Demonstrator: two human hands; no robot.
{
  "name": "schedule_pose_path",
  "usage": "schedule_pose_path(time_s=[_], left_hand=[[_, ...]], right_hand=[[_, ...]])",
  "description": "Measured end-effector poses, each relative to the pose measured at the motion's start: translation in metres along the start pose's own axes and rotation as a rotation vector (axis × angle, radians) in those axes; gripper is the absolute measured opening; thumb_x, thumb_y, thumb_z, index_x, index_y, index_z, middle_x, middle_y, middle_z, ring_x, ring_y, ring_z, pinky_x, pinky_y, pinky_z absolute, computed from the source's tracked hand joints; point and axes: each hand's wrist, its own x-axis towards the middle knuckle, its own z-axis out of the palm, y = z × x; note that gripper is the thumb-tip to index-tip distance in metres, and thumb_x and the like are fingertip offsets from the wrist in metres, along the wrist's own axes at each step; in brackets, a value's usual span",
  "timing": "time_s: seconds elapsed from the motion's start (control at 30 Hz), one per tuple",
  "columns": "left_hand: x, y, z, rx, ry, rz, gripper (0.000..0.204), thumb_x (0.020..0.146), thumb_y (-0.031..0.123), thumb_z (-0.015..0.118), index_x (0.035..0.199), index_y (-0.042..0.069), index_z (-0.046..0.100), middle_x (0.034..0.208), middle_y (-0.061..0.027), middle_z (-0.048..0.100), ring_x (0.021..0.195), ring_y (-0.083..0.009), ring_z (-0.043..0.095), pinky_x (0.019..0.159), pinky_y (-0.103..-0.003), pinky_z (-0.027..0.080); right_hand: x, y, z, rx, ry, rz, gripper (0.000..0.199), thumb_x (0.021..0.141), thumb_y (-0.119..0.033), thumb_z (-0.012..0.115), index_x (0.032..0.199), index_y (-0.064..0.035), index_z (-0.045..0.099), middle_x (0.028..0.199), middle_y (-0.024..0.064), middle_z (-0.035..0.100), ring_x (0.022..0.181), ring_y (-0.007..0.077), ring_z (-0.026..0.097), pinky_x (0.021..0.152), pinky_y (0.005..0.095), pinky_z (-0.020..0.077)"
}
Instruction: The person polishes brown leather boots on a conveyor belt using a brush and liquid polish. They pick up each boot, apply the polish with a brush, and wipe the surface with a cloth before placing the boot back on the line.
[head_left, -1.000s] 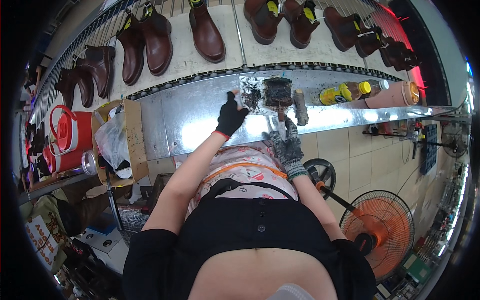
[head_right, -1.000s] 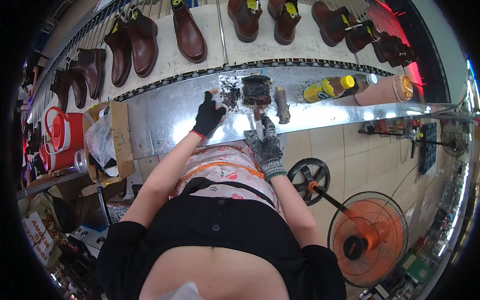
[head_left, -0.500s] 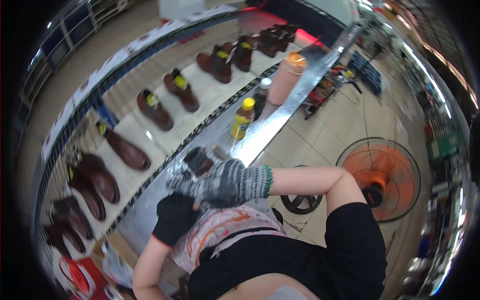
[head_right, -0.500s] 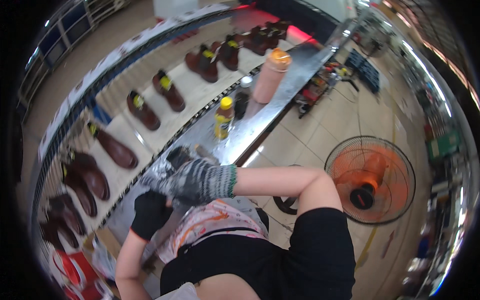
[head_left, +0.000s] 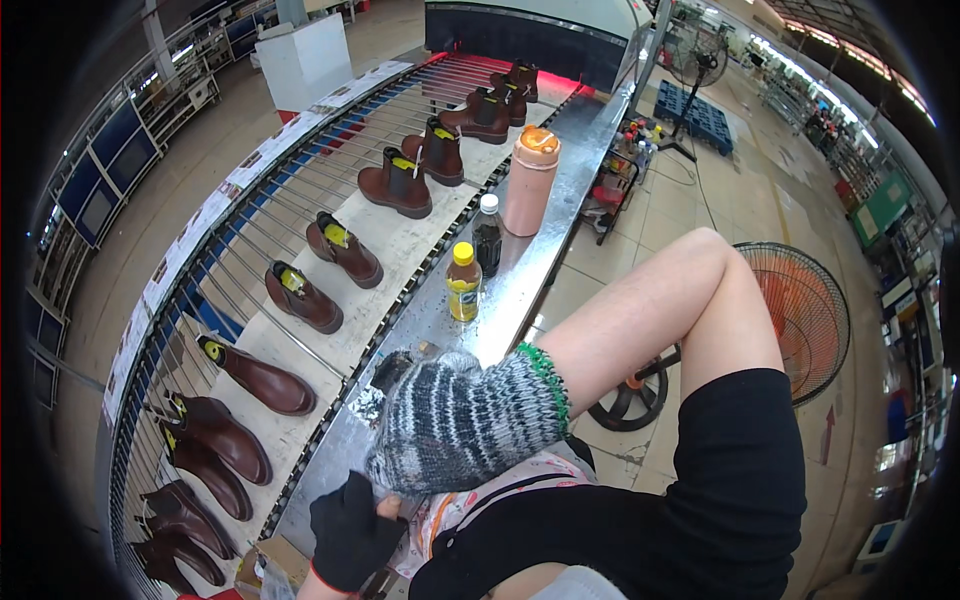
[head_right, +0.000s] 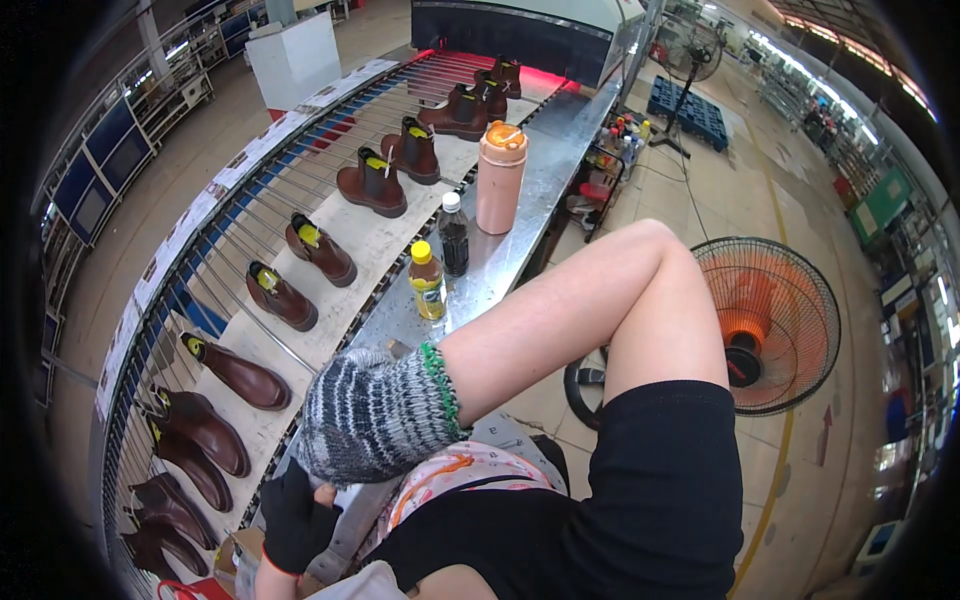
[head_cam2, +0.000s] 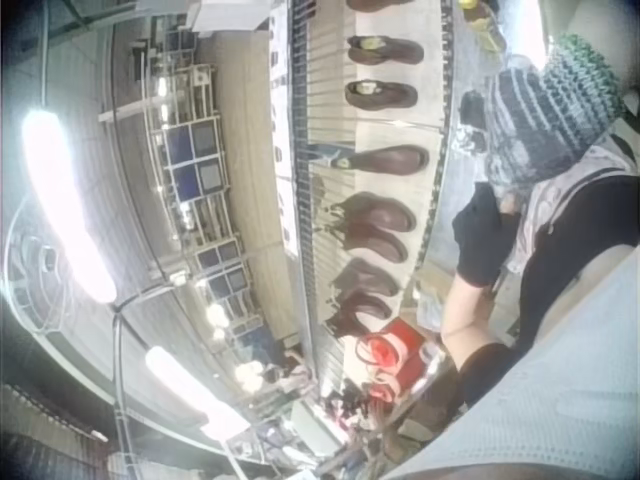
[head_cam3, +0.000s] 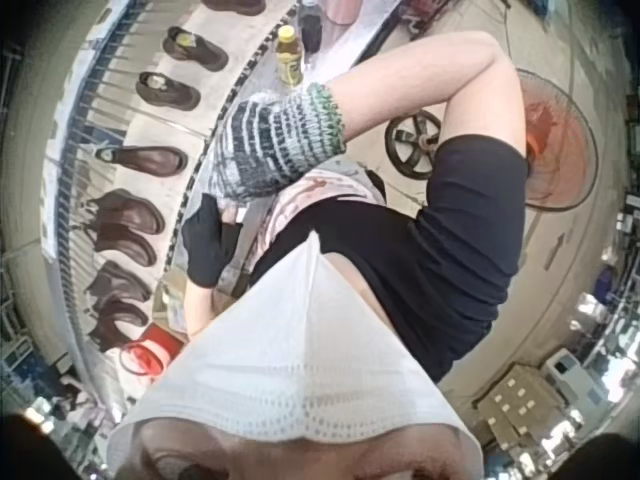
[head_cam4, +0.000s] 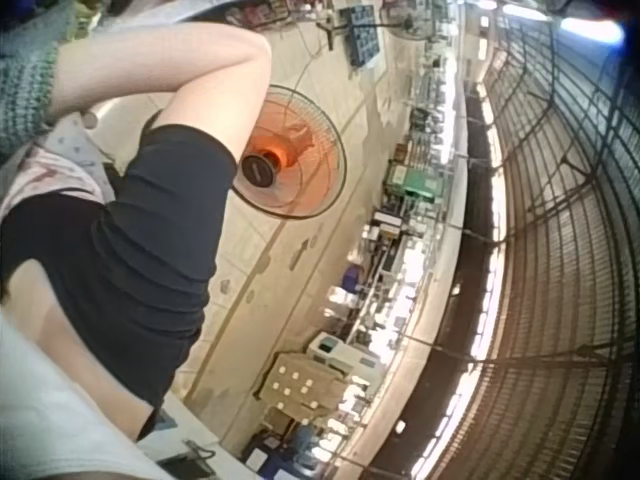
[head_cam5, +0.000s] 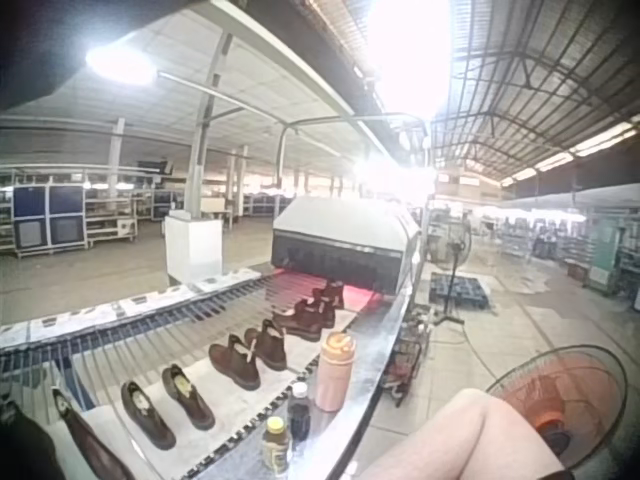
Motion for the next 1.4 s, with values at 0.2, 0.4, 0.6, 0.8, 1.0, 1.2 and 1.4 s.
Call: schedule_pose_path(time_s=[0.2, 0.4, 0.6, 0.8, 1.0, 1.2, 1.4], left_hand=[[-0.010, 0.004, -0.028, -0.088, -0.297, -0.237, 0.042, 0.083, 0.026, 0.060, 0.118, 0.004, 0.056, 0.089, -0.0142, 0.061, 0.087, -0.0280, 0.057, 0.082, -0.044, 0.040], [-0.061, -0.092, 0.036, -0.572, 0.562, -0.494, 0.031, 0.086, 0.017, 0.058, 0.111, 0.001, 0.050, 0.078, 0.0020, 0.049, 0.066, -0.0069, 0.044, 0.057, -0.023, 0.038], [0.034, -0.127, 0.108, -0.623, 0.629, -0.426, 0.037, 0.080, 0.023, 0.068, 0.102, -0.004, 0.056, 0.083, -0.0048, 0.059, 0.077, -0.0134, 0.054, 0.070, -0.030, 0.045], [0.037, -0.111, 0.117, -0.587, 0.682, -0.547, 0.026, 0.074, 0.021, 0.074, 0.085, 0.004, 0.058, 0.062, 0.0034, 0.049, 0.060, -0.0059, 0.042, 0.054, -0.025, 0.038], [0.036, -0.111, 0.132, -0.499, 0.719, -0.573, 0.035, 0.071, 0.031, 0.076, 0.081, 0.001, 0.061, 0.056, -0.0044, 0.053, 0.052, -0.0122, 0.048, 0.050, -0.029, 0.039], [-0.001, -0.137, 0.173, -0.421, 0.817, -0.590, 0.033, 0.073, 0.027, 0.076, 0.084, 0.000, 0.060, 0.058, -0.0025, 0.057, 0.053, -0.0093, 0.051, 0.050, -0.026, 0.041], [-0.056, -0.127, 0.173, -0.694, 0.705, -0.923, 0.026, 0.080, 0.025, 0.070, 0.077, 0.002, 0.060, 0.056, 0.0047, 0.049, 0.053, -0.0047, 0.042, 0.048, -0.024, 0.033]], right_hand=[[-0.008, 0.010, -0.002, -0.086, -0.047, 0.010, 0.007, 0.079, -0.015, 0.052, 0.082, -0.0094, 0.056, 0.061, 0.0070, 0.053, 0.050, 0.0207, 0.054, 0.043, 0.0347, 0.0417], [0.005, 0.046, -0.018, -0.173, 0.105, 0.121, 0.022, 0.082, -0.021, 0.053, 0.101, -0.0118, 0.061, 0.086, 0.0106, 0.063, 0.067, 0.0258, 0.063, 0.054, 0.0373, 0.0490], [-0.007, 0.103, 0.147, 0.075, 0.307, 0.348, 0.038, 0.084, -0.020, 0.055, 0.121, -0.0115, 0.053, 0.115, 0.0116, 0.059, 0.085, 0.0302, 0.063, 0.072, 0.0382, 0.0513], [0.008, 0.094, 0.246, 0.119, -0.244, 0.706, 0.051, 0.084, -0.021, 0.052, 0.132, -0.0101, 0.042, 0.110, 0.0151, 0.058, 0.094, 0.0298, 0.060, 0.081, 0.0391, 0.0486], [0.002, 0.096, 0.263, 0.192, -0.077, 0.560, 0.064, 0.080, -0.028, 0.060, 0.136, -0.0090, 0.036, 0.130, 0.0200, 0.045, 0.118, 0.0317, 0.047, 0.097, 0.0406, 0.0397], [-0.012, 0.103, 0.210, 0.160, 0.412, 0.625, 0.039, 0.076, -0.017, 0.069, 0.111, -0.0041, 0.057, 0.090, 0.0093, 0.061, 0.087, 0.0227, 0.061, 0.079, 0.0332, 0.0475], [-0.077, 0.148, 0.185, 0.015, 1.439, 1.105, 0.057, 0.072, -0.001, 0.070, 0.120, 0.0042, 0.041, 0.114, 0.0107, 0.051, 0.097, 0.0182, 0.052, 0.086, 0.0286, 0.0453]])
